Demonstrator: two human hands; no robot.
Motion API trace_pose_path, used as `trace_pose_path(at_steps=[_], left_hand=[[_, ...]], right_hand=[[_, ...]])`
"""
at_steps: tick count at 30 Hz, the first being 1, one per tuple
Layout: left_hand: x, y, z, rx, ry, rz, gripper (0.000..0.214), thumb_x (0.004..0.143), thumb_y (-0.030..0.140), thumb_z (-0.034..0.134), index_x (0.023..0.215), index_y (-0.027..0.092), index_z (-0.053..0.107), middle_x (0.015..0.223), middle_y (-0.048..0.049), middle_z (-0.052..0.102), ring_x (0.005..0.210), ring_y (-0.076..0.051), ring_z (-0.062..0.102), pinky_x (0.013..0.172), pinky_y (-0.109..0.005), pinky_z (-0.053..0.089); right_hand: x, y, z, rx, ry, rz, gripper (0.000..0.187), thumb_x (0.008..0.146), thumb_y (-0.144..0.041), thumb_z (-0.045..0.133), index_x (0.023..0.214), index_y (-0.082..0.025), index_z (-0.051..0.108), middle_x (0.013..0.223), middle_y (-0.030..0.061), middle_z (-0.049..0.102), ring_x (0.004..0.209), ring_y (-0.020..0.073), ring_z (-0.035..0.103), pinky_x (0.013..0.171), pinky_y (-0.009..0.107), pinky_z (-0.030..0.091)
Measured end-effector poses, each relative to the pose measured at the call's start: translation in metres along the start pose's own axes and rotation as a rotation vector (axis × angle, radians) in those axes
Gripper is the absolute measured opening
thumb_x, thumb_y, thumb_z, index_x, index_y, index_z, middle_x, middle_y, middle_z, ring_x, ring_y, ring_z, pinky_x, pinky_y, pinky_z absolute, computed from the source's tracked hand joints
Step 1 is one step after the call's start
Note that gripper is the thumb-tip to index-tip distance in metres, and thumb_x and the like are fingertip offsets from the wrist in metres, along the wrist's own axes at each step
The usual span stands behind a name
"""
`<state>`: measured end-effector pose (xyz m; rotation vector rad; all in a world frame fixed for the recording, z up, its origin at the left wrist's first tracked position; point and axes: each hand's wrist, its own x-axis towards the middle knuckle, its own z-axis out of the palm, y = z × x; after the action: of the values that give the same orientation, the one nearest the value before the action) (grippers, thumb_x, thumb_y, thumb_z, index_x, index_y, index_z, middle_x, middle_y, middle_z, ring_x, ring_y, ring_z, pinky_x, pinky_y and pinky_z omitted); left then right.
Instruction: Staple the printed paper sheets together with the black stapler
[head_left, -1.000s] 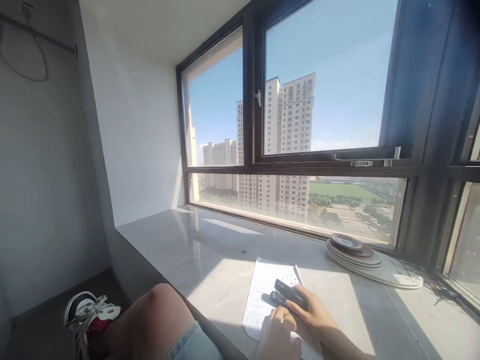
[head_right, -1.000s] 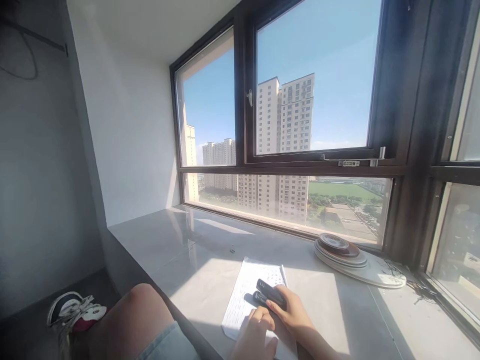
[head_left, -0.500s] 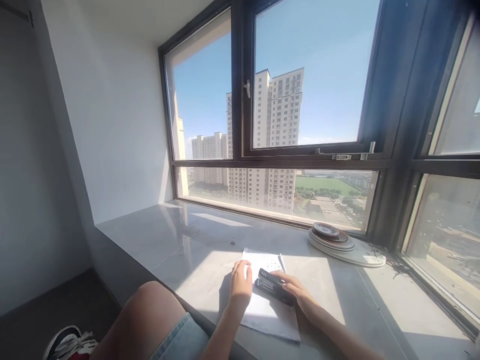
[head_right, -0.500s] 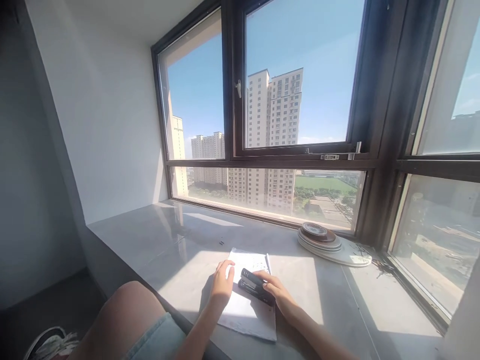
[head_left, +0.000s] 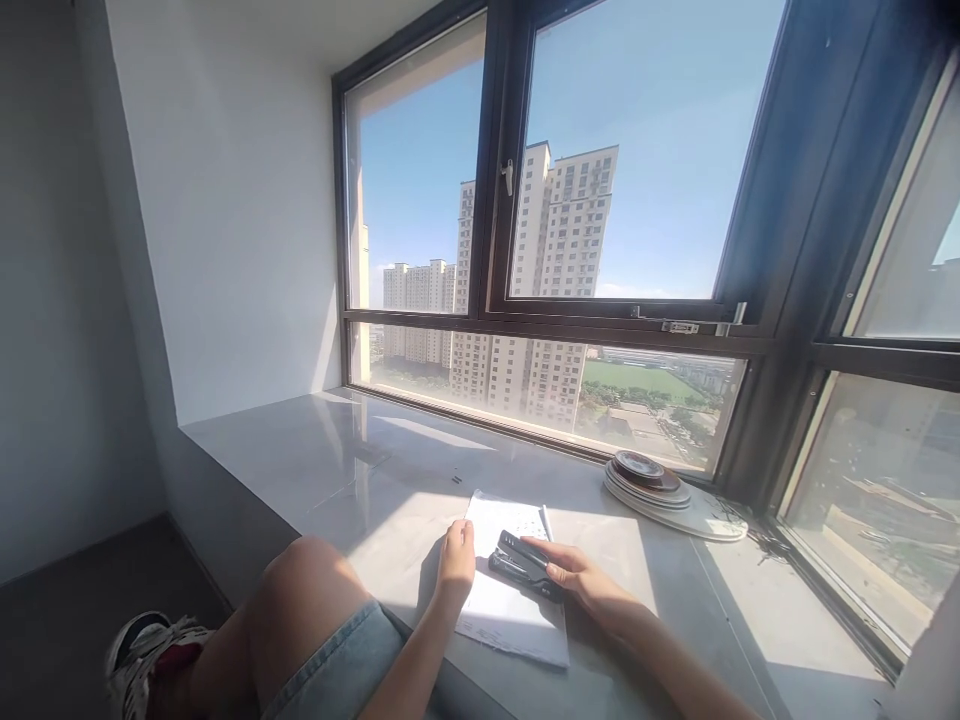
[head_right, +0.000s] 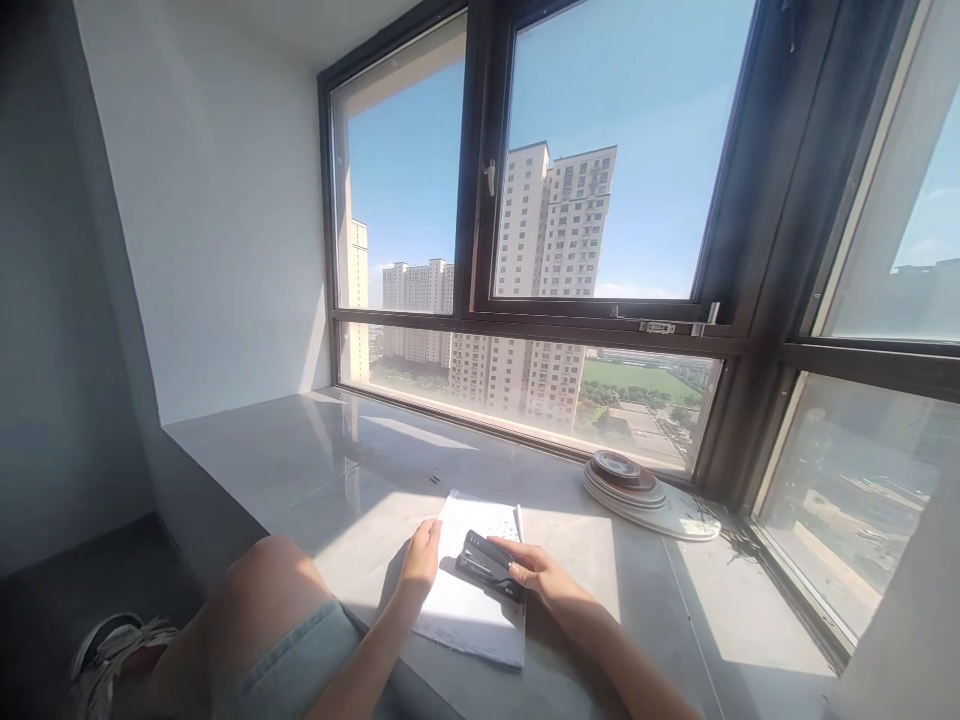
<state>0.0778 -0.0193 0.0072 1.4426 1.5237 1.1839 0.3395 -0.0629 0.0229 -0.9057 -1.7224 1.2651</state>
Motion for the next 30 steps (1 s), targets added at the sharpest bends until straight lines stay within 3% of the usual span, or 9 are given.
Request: trace_pose_path(at_steps=[6,9,12,16,20,23,26,30], left_hand=[[0.001,-0.011,-0.006,-0.119,-0.013,0.030,0.036,0.108,0.047,0.037,0.105,0.025,0.065,0.113,-0.0096,0.076,0.118,-0.029,0.068,0.108,-0.039,0.052],[0.001,-0.010,-0.006,-0.207,-0.029,0.000,0.034,0.106,0.045,0.040,0.110,0.024,0.066,0.126,-0.0108,0.075,0.126,-0.028,0.067,0.114,-0.040,0.050],[-0.001,-0.008,-0.009,-0.434,-0.024,-0.058,0.036,0.106,0.044,0.041,0.121,0.023,0.066,0.144,-0.0119,0.068,0.139,-0.027,0.062,0.119,-0.038,0.049],[-0.005,-0.003,-0.016,-0.733,-0.032,-0.167,0.044,0.105,0.041,0.038,0.134,0.018,0.062,0.154,-0.0165,0.062,0.145,-0.027,0.059,0.122,-0.038,0.049],[-0.011,0.004,-0.013,-0.893,-0.144,-0.240,0.054,0.108,0.050,0.031,0.142,0.017,0.056,0.152,-0.0184,0.063,0.134,-0.028,0.067,0.116,-0.041,0.056],[-0.016,0.003,-0.007,-0.935,-0.249,-0.335,0.052,0.109,0.055,0.032,0.135,0.019,0.059,0.140,-0.0173,0.070,0.120,-0.027,0.072,0.105,-0.042,0.061],[-0.016,-0.002,-0.004,-0.986,-0.325,-0.389,0.042,0.108,0.050,0.041,0.124,0.019,0.064,0.133,-0.0157,0.072,0.111,-0.024,0.073,0.101,-0.038,0.061],[-0.013,-0.006,-0.006,-0.909,-0.376,-0.345,0.039,0.109,0.044,0.037,0.119,0.018,0.065,0.144,-0.0164,0.067,0.119,-0.023,0.072,0.107,-0.035,0.058]], right_hand=[[0.006,0.014,0.007,-0.143,0.133,-0.011,0.058,0.087,-0.062,0.078,0.135,-0.030,0.078,0.145,0.0144,0.072,0.136,0.0384,0.067,0.114,0.059,0.052],[0.006,0.028,0.016,-0.447,0.217,0.023,0.062,0.083,-0.054,0.079,0.138,-0.026,0.076,0.136,0.0158,0.076,0.119,0.0384,0.074,0.103,0.058,0.059],[0.005,0.041,0.023,-0.677,0.378,-0.056,0.052,0.088,-0.052,0.069,0.133,-0.027,0.078,0.122,0.0130,0.081,0.101,0.0355,0.077,0.091,0.056,0.064],[0.000,0.040,0.026,-0.827,0.504,-0.224,0.045,0.103,-0.045,0.054,0.140,-0.029,0.071,0.134,0.0123,0.077,0.116,0.0355,0.076,0.096,0.054,0.066],[-0.004,0.027,0.030,-1.034,0.399,-0.508,0.047,0.109,-0.024,0.043,0.152,-0.024,0.062,0.150,0.0126,0.069,0.141,0.0322,0.065,0.114,0.055,0.059],[-0.008,0.023,0.035,-1.177,0.274,-0.707,0.056,0.106,-0.008,0.037,0.154,-0.025,0.060,0.147,0.0107,0.071,0.141,0.0278,0.066,0.117,0.054,0.056],[-0.012,0.020,0.039,-1.280,0.170,-0.821,0.065,0.102,0.000,0.033,0.157,-0.026,0.057,0.149,0.0098,0.070,0.140,0.0261,0.066,0.116,0.053,0.056],[-0.016,0.015,0.040,-1.341,0.160,-0.887,0.065,0.103,0.000,0.039,0.161,-0.024,0.052,0.152,0.0097,0.068,0.144,0.0273,0.062,0.115,0.051,0.053]])
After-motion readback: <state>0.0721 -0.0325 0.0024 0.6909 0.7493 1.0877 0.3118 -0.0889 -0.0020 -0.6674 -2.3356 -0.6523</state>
